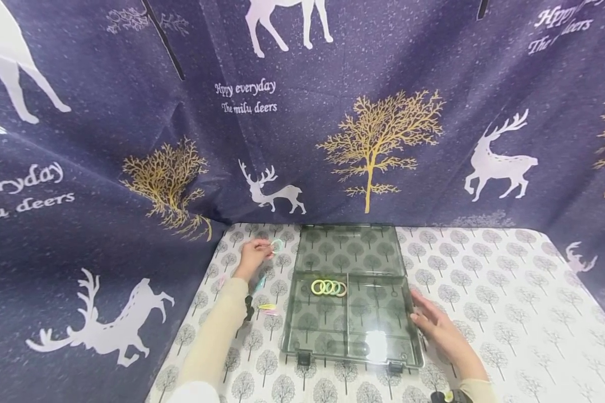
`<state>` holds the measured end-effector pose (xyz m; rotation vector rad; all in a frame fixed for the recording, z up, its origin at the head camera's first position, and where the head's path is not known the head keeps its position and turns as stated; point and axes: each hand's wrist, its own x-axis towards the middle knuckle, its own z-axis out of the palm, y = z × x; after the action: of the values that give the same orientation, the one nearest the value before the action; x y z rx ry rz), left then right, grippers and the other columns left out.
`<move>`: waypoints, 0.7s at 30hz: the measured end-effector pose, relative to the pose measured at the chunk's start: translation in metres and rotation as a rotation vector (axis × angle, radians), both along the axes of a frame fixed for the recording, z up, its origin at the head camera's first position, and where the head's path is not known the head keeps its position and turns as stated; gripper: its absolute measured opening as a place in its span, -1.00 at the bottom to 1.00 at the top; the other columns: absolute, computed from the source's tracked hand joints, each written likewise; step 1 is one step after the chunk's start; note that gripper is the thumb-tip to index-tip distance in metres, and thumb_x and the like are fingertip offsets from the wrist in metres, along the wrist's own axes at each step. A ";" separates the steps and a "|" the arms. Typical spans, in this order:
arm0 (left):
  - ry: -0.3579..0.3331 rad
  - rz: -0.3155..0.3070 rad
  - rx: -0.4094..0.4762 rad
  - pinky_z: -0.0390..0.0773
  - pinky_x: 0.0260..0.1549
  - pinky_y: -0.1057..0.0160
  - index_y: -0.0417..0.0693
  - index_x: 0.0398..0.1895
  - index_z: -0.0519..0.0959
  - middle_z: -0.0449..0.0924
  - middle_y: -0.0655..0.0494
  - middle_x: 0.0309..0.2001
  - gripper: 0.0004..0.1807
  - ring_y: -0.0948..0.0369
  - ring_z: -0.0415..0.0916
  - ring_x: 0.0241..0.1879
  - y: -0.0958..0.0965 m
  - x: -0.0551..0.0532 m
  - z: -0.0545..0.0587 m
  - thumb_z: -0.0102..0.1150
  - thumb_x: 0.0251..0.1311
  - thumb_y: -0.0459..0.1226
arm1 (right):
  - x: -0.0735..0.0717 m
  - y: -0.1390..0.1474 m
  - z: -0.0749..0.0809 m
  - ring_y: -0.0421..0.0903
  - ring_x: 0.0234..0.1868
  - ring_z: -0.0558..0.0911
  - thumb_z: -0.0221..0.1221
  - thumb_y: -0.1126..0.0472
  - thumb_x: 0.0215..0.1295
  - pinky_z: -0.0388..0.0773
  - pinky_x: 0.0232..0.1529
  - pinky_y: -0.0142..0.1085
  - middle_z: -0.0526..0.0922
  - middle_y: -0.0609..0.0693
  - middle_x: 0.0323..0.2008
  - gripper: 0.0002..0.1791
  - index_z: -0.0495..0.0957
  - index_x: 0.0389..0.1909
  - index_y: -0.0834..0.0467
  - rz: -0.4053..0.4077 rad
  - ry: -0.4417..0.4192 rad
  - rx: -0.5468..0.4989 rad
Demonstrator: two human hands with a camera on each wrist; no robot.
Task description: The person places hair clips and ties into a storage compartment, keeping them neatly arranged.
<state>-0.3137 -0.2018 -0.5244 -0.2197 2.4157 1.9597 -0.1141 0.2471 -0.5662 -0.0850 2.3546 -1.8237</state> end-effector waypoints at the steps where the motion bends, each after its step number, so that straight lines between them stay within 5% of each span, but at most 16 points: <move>1: -0.005 -0.010 0.003 0.69 -0.08 0.08 -0.42 -0.03 0.54 0.60 -0.35 -0.10 -0.72 0.02 0.68 -0.27 0.001 0.003 0.000 0.20 0.21 -0.45 | 0.000 0.000 0.000 0.43 0.33 0.19 0.03 0.21 0.43 0.31 0.24 0.28 -0.03 0.32 0.46 -0.31 -0.02 0.50 0.14 0.004 0.005 -0.006; 11: -0.036 -0.127 0.092 0.64 -0.02 -0.03 -0.45 -0.05 0.56 0.61 -0.34 -0.15 -0.72 -0.06 0.67 -0.24 0.025 0.029 0.001 0.23 0.19 -0.45 | 0.000 0.002 -0.004 0.41 0.38 0.07 0.03 0.26 0.42 0.24 0.25 0.27 -0.10 0.31 0.48 -0.30 -0.02 0.49 0.17 0.016 0.021 -0.034; 17: -0.060 -0.210 0.147 0.72 -0.19 0.20 -0.50 -0.08 0.55 0.57 -0.43 -0.13 -0.74 0.13 0.67 -0.38 0.042 0.040 -0.001 0.21 0.14 -0.55 | 0.000 0.002 -0.003 0.38 0.39 0.05 0.04 0.21 0.42 0.20 0.27 0.26 -0.08 0.29 0.48 -0.30 -0.01 0.50 0.12 0.008 0.024 0.006; 21: -0.067 -0.255 0.114 0.73 -0.25 0.26 -0.49 -0.13 0.58 0.62 -0.31 -0.23 -0.76 0.20 0.65 -0.41 0.053 0.048 0.000 0.23 0.11 -0.56 | 0.000 0.002 -0.002 0.37 0.40 0.05 0.05 0.20 0.43 0.17 0.28 0.25 -0.07 0.27 0.48 -0.30 -0.01 0.50 0.11 0.006 0.026 0.023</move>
<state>-0.2658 -0.1491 -0.5244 0.0246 2.1602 1.9332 -0.1146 0.2489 -0.5680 -0.1126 2.3897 -1.8028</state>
